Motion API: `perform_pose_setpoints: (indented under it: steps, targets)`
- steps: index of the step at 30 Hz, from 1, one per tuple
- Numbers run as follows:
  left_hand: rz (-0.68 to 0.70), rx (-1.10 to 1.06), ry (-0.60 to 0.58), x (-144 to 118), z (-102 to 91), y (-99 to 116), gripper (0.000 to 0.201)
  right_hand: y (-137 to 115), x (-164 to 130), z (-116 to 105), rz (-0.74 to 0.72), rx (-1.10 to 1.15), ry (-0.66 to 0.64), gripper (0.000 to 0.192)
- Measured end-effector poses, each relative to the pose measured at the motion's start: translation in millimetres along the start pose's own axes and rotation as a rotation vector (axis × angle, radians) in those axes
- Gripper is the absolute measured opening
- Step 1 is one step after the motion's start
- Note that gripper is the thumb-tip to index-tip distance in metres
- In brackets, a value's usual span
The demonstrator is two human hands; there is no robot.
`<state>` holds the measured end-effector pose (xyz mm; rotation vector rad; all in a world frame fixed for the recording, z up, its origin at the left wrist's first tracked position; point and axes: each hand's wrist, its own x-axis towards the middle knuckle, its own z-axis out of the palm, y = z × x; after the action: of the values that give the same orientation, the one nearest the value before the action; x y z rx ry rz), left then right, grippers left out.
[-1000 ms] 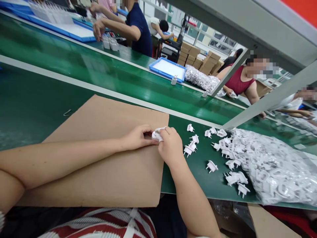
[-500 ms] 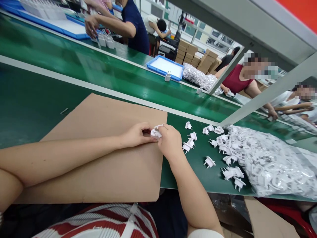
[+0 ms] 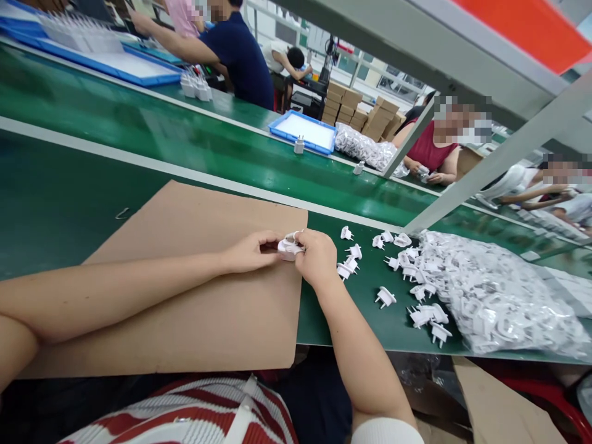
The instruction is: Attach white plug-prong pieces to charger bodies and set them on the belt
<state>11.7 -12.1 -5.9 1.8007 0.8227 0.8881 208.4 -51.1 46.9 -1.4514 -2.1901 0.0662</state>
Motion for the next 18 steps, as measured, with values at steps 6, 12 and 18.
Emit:
perform_pose_setpoints:
  steps: [6,12,18]
  targets:
    - [-0.047,0.057,-0.023,2.7,-3.0,-0.5,0.051,4.6,-0.8,5.3,-0.065,0.015,0.03,0.036]
    - [-0.031,0.383,0.017,2.0,-1.9,-3.3,0.045,7.3,2.3,6.2,-0.065,0.031,-0.005,0.025]
    - [-0.03,0.05,0.004,-3.1,-1.6,-0.4,0.044,13.7,-2.4,12.5,0.092,0.342,0.028,0.035]
